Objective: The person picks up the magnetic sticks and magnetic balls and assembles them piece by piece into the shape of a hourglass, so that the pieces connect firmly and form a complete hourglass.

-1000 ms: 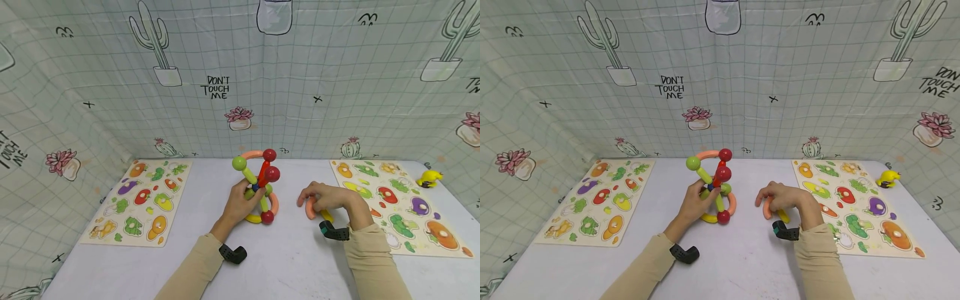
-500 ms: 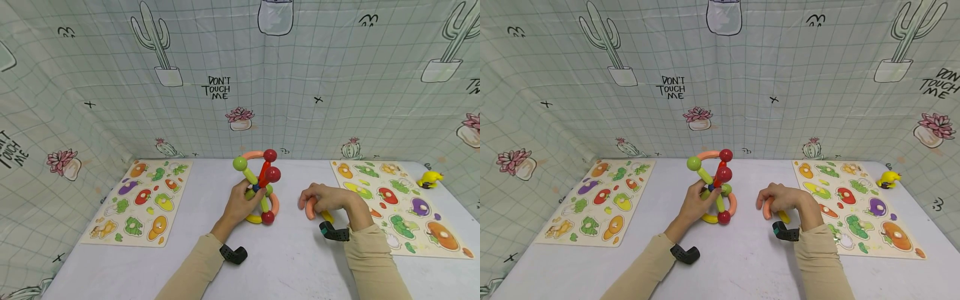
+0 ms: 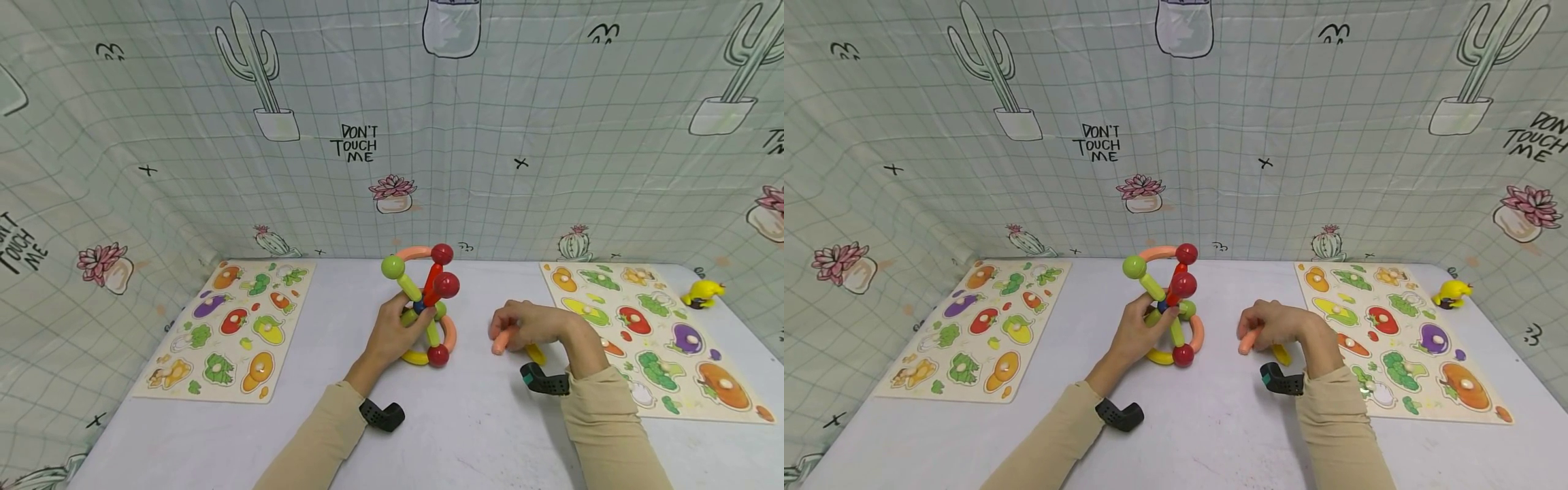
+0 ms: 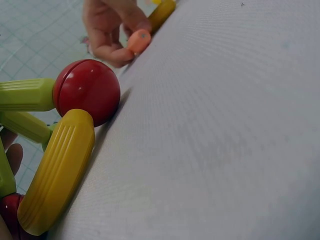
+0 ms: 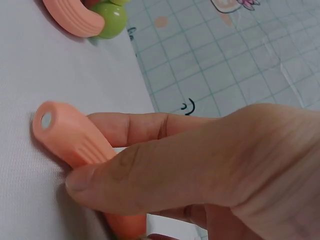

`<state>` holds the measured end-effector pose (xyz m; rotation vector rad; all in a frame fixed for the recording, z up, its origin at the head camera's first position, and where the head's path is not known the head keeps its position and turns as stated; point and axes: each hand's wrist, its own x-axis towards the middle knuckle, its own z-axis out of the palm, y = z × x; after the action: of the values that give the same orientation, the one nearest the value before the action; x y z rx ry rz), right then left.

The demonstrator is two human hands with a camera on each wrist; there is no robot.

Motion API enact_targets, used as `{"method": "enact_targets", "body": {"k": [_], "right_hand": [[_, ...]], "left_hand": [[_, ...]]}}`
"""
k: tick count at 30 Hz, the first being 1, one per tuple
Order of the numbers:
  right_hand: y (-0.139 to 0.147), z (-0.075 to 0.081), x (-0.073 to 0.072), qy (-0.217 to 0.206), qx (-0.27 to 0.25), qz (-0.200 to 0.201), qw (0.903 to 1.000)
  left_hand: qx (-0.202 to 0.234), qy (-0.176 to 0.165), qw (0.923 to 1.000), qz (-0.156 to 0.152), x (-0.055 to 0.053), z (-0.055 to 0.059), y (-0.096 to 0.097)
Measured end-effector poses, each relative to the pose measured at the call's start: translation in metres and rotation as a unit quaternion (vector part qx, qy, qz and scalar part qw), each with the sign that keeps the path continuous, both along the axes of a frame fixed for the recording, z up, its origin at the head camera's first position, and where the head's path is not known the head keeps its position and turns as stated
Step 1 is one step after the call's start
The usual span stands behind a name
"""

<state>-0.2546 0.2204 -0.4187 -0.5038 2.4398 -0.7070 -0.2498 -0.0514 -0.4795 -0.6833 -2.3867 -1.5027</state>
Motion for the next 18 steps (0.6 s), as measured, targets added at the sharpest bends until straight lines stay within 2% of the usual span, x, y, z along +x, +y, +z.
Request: {"method": "enact_targets", "body": {"k": [7, 15, 18], "right_hand": [[-0.0018, -0.0016, -0.0032, -0.006, -0.028, -0.025, 0.9993], [0.0007, -0.0029, -0.0071, 0.051, -0.041, -0.046, 0.9968], [0.0011, -0.0025, -0.0081, 0.063, -0.062, -0.054, 0.9946]], "left_hand": [[0.002, -0.001, 1.0000, -0.003, 0.0002, -0.0002, -0.0003], [0.001, 0.011, 0.9999, -0.002, 0.0000, -0.0001, -0.0001], [0.003, 0.012, 0.9999, -0.004, -0.0001, 0.0007, -0.0001]]}}
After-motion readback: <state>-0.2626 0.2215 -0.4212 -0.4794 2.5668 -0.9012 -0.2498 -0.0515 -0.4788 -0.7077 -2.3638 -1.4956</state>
